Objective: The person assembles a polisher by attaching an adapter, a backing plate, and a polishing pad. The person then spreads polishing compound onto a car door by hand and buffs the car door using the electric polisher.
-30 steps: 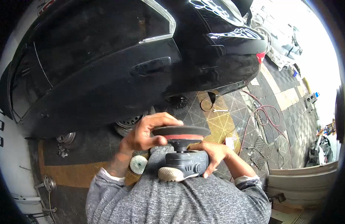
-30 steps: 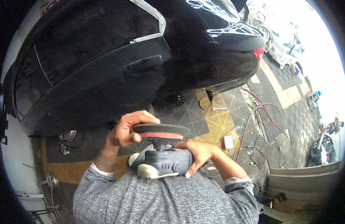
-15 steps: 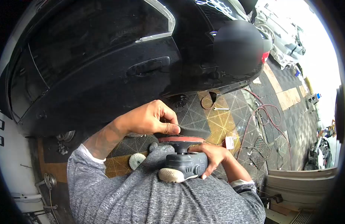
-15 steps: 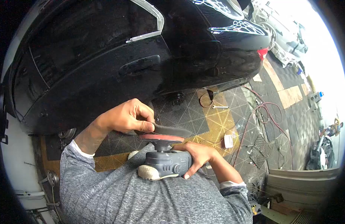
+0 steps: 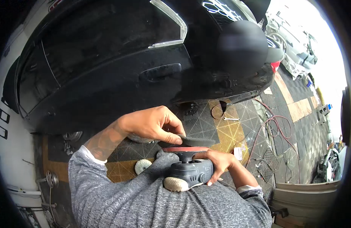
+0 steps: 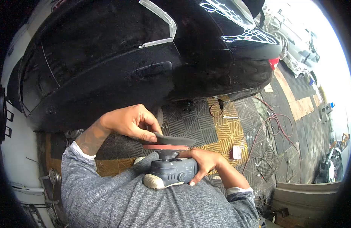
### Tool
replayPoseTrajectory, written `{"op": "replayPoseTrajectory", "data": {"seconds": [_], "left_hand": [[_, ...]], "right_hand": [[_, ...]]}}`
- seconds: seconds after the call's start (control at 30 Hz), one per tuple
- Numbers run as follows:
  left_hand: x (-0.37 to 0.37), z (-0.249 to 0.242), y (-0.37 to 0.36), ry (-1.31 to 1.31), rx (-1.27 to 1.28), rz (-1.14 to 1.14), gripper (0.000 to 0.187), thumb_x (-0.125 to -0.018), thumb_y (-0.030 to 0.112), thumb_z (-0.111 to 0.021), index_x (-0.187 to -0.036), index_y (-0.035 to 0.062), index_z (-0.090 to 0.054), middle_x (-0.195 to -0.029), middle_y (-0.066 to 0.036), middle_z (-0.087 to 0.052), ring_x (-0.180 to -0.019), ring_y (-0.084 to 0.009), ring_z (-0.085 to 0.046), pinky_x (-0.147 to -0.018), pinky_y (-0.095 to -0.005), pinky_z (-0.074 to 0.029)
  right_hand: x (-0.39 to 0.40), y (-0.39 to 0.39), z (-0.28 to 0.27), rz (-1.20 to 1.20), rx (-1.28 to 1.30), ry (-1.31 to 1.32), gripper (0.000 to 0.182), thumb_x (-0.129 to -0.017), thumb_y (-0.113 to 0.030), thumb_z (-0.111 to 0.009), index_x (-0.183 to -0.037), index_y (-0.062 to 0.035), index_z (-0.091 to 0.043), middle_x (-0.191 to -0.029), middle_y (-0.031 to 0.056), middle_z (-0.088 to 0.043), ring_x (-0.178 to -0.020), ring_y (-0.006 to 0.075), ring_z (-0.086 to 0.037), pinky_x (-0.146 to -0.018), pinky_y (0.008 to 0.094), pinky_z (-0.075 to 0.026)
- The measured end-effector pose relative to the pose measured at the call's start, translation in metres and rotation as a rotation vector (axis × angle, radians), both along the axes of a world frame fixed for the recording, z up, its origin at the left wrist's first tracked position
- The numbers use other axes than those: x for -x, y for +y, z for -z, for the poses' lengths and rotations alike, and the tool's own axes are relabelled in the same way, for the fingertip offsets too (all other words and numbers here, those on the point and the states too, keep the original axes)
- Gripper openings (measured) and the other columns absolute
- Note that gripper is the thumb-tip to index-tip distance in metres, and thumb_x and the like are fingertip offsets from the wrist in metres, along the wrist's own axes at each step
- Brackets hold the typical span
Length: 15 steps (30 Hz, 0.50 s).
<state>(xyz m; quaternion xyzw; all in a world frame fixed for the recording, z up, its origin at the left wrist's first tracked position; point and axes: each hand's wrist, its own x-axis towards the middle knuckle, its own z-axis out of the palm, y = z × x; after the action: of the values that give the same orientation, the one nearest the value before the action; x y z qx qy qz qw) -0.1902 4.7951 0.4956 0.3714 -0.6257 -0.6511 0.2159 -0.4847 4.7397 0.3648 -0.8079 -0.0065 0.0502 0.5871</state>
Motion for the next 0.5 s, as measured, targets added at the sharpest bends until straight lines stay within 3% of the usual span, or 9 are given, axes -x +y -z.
{"op": "replayPoseTrajectory", "data": {"seconds": [0.03,0.07,0.13,0.17,0.2,0.27,0.3,0.4,0.5], "left_hand": [[-0.001,-0.007,-0.004,-0.071,0.017,0.066,0.039,-0.087,0.019,-0.078,-0.118,-0.0029,-0.068,-0.101,-0.009,-0.073,-0.089,-0.0154,-0.069,-0.081,-0.0311,-0.057],[-0.001,-0.016,-0.008,-0.074,0.014,0.079,0.039,-0.087,0.019,-0.078,-0.118,-0.0029,-0.068,-0.101,-0.009,-0.073,-0.089,-0.0154,-0.069,-0.081,-0.0311,-0.057],[0.005,-0.032,-0.014,-0.245,0.578,0.244,0.058,-0.081,0.027,-0.083,-0.125,-0.0038,-0.064,-0.114,-0.013,-0.071,-0.1,-0.0235,-0.069,-0.089,-0.0371,-0.055],[0.011,-0.035,-0.015,-0.2,0.585,0.23,0.068,-0.077,0.035,-0.084,-0.128,-0.004,-0.062,-0.119,-0.019,-0.067,-0.108,-0.0305,-0.067,-0.094,-0.04,-0.053],[0.02,-0.038,-0.011,-0.198,0.582,0.249,0.068,-0.077,0.035,-0.084,-0.128,-0.004,-0.062,-0.119,-0.019,-0.067,-0.108,-0.0305,-0.067,-0.094,-0.04,-0.053],[0.042,-0.036,0.006,-0.511,0.737,0.054,0.06,-0.081,0.035,-0.081,-0.125,-0.0018,-0.064,-0.113,-0.02,-0.069,-0.104,-0.0315,-0.068,-0.091,-0.039,-0.054],[0.046,-0.023,0.011,-0.561,0.786,0.073,0.05,-0.085,0.033,-0.076,-0.119,-0.0023,-0.067,-0.106,-0.02,-0.07,-0.099,-0.032,-0.069,-0.087,-0.0392,-0.054],[0.036,-0.004,0.024,-0.338,0.731,-0.024,0.036,-0.087,0.025,-0.076,-0.109,-0.0018,-0.07,-0.099,-0.017,-0.071,-0.09,-0.0298,-0.069,-0.081,-0.0399,-0.053],[0.015,-0.003,0.023,-0.216,0.583,-0.076,0.034,-0.084,0.024,-0.078,-0.105,-0.0018,-0.072,-0.1,-0.015,-0.072,-0.097,-0.0247,-0.07,-0.085,-0.037,-0.053]], "right_hand": [[0.0,0.0,0.0,0.007,-0.002,-0.001,0.097,-0.05,-0.04,-0.094,-0.127,0.0056,-0.058,-0.106,0.0191,-0.072,-0.097,0.0292,-0.071,-0.09,0.0379,-0.054],[0.0,-0.001,-0.001,-0.007,-0.026,0.022,0.095,-0.051,-0.04,-0.094,-0.127,0.0054,-0.058,-0.106,0.0192,-0.072,-0.097,0.0291,-0.071,-0.09,0.0378,-0.054],[0.001,0.002,-0.003,0.006,-0.056,0.04,0.091,-0.055,-0.041,-0.094,-0.124,0.0059,-0.059,-0.106,0.0199,-0.072,-0.097,0.0287,-0.071,-0.09,0.0375,-0.055],[0.002,0.003,-0.004,0.022,-0.056,0.048,0.091,-0.055,-0.041,-0.093,-0.125,0.0064,-0.058,-0.106,0.0201,-0.072,-0.097,0.0288,-0.071,-0.09,0.0375,-0.055],[0.003,0.005,-0.005,0.036,-0.054,0.057,0.091,-0.056,-0.042,-0.093,-0.125,0.007,-0.058,-0.106,0.0202,-0.072,-0.097,0.0288,-0.071,-0.09,0.0375,-0.055],[0.006,0.007,-0.011,0.062,-0.048,0.085,0.092,-0.056,-0.042,-0.093,-0.125,0.0078,-0.057,-0.105,0.0207,-0.072,-0.097,0.0298,-0.071,-0.09,0.0379,-0.055],[0.008,0.007,-0.012,0.064,-0.012,0.074,0.093,-0.056,-0.042,-0.093,-0.126,0.0076,-0.057,-0.105,0.0208,-0.072,-0.097,0.0304,-0.071,-0.091,0.0383,-0.055],[0.016,0.008,-0.025,0.081,0.042,0.102,0.094,-0.056,-0.046,-0.091,-0.126,0.0078,-0.057,-0.106,0.0219,-0.072,-0.097,0.033,-0.071,-0.091,0.0397,-0.055],[0.021,0.011,-0.034,0.136,0.093,0.171,0.095,-0.057,-0.05,-0.089,-0.124,0.009,-0.058,-0.104,0.0243,-0.072,-0.096,0.0354,-0.071,-0.089,0.0405,-0.055]]}}
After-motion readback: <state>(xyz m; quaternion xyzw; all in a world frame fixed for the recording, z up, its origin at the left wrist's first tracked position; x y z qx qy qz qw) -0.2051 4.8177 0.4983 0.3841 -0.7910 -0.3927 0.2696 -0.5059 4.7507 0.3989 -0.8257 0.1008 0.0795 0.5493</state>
